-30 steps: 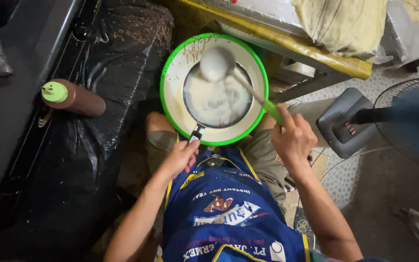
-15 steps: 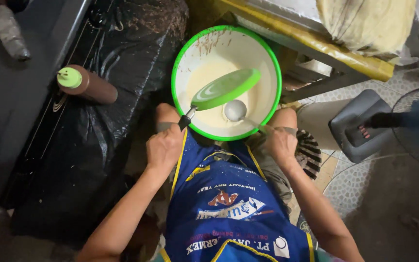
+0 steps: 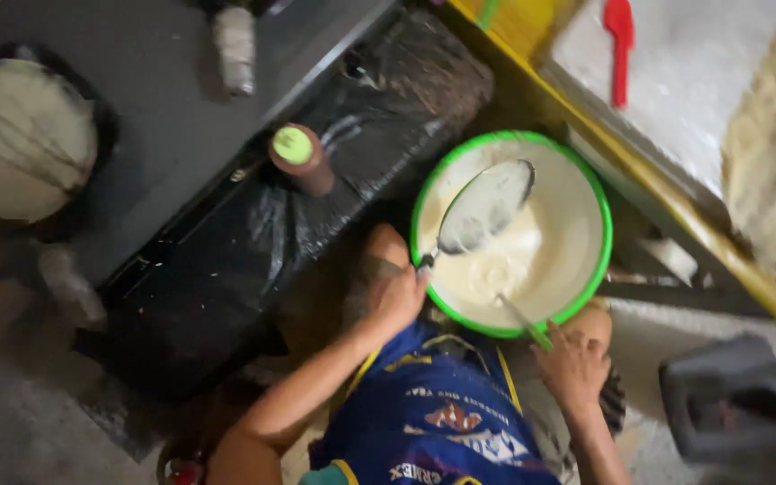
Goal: Pouring batter into a pan, spreading it, and flipping the cooked crepes to make thin pancakes.
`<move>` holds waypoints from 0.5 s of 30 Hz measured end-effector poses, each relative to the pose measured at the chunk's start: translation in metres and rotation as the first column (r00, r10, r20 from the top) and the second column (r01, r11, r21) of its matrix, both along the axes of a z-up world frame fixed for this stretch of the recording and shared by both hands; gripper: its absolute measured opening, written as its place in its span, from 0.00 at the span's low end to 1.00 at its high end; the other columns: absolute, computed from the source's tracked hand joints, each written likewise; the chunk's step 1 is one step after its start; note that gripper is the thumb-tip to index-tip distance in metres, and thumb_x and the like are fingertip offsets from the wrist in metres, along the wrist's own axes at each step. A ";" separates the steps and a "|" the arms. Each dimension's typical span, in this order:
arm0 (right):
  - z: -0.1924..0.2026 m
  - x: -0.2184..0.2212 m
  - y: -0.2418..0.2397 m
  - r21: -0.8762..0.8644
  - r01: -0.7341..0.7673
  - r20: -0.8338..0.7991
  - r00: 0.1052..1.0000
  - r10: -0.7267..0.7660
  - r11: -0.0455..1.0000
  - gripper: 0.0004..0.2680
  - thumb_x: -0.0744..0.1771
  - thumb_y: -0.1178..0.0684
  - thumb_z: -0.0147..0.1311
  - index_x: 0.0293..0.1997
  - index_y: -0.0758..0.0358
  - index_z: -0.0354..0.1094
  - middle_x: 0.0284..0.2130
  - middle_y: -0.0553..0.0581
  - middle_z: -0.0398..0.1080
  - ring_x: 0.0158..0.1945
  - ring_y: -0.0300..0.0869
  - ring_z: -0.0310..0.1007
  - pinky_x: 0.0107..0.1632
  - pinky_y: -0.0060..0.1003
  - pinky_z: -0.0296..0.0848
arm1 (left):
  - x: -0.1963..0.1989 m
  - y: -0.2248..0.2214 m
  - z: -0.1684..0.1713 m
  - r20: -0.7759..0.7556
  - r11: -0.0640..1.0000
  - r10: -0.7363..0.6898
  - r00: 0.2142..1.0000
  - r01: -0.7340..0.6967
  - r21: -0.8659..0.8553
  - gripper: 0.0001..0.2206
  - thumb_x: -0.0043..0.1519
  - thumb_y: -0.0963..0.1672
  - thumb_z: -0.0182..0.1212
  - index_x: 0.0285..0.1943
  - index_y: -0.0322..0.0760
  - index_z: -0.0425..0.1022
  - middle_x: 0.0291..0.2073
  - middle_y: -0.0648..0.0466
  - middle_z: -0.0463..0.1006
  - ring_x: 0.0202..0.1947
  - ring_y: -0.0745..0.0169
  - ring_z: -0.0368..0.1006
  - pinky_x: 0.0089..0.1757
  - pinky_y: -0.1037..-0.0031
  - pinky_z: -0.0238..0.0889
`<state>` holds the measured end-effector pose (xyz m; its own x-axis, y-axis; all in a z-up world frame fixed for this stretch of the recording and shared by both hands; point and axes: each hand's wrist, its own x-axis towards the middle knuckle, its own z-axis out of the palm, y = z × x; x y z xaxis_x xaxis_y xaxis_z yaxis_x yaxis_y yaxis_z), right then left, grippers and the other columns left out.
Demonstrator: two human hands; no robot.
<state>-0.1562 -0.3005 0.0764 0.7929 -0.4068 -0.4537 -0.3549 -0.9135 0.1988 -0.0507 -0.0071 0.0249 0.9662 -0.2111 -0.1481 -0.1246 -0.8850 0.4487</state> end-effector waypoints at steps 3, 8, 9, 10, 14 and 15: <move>0.075 0.070 0.064 0.291 -0.261 0.419 0.900 0.123 0.920 0.16 0.67 0.41 0.50 0.60 0.48 0.70 0.49 0.59 0.76 0.52 0.54 0.74 0.51 0.50 0.73 | 0.002 -0.007 0.019 -0.566 0.903 -0.008 0.824 -0.238 -0.359 0.27 0.70 0.57 0.39 0.28 0.38 0.71 0.19 0.44 0.72 0.24 0.42 0.73 0.30 0.54 0.60; 0.117 0.265 0.207 0.845 -0.336 0.380 0.925 -0.023 0.416 0.16 0.70 0.47 0.43 0.67 0.49 0.66 0.54 0.49 0.76 0.53 0.33 0.72 0.57 0.31 0.66 | -0.030 -0.035 -0.008 -0.853 0.569 -0.182 0.488 -0.655 -0.496 0.30 0.67 0.62 0.46 0.17 0.47 0.62 0.07 0.60 0.61 0.06 0.70 0.57 0.13 0.75 0.41; 0.116 0.308 0.243 0.995 0.021 0.000 0.978 -0.209 0.100 0.18 0.67 0.44 0.49 0.60 0.63 0.69 0.48 0.59 0.77 0.45 0.40 0.75 0.51 0.33 0.71 | -0.031 -0.037 -0.007 -0.819 0.523 -0.246 0.518 -0.641 -0.562 0.29 0.69 0.57 0.45 0.15 0.44 0.62 0.07 0.56 0.62 0.06 0.68 0.56 0.16 0.75 0.44; 0.115 0.350 0.280 0.899 0.349 -0.414 0.875 -0.251 -0.265 0.23 0.64 0.41 0.56 0.52 0.77 0.72 0.43 0.69 0.78 0.38 0.47 0.78 0.45 0.35 0.76 | -0.033 -0.040 -0.006 -0.779 0.472 -0.308 0.547 -0.623 -0.624 0.29 0.72 0.52 0.44 0.14 0.41 0.63 0.06 0.52 0.62 0.07 0.66 0.55 0.19 0.75 0.47; 0.059 0.435 0.381 0.845 0.426 -0.459 0.888 -0.029 -0.323 0.31 0.59 0.35 0.57 0.70 0.52 0.61 0.65 0.68 0.66 0.56 0.54 0.72 0.58 0.42 0.71 | 0.015 -0.025 0.042 -0.744 0.241 -0.341 0.575 -0.711 -0.660 0.19 0.71 0.52 0.50 0.30 0.38 0.65 0.10 0.55 0.61 0.07 0.70 0.53 0.14 0.77 0.45; 0.054 0.442 0.397 0.776 0.476 -0.510 0.860 0.032 -0.415 0.21 0.63 0.36 0.54 0.59 0.51 0.62 0.45 0.60 0.69 0.42 0.48 0.73 0.44 0.40 0.72 | 0.038 -0.015 0.071 -0.779 0.409 -0.240 0.580 -0.667 -0.623 0.23 0.67 0.53 0.45 0.20 0.39 0.63 0.07 0.54 0.61 0.08 0.67 0.56 0.20 0.75 0.48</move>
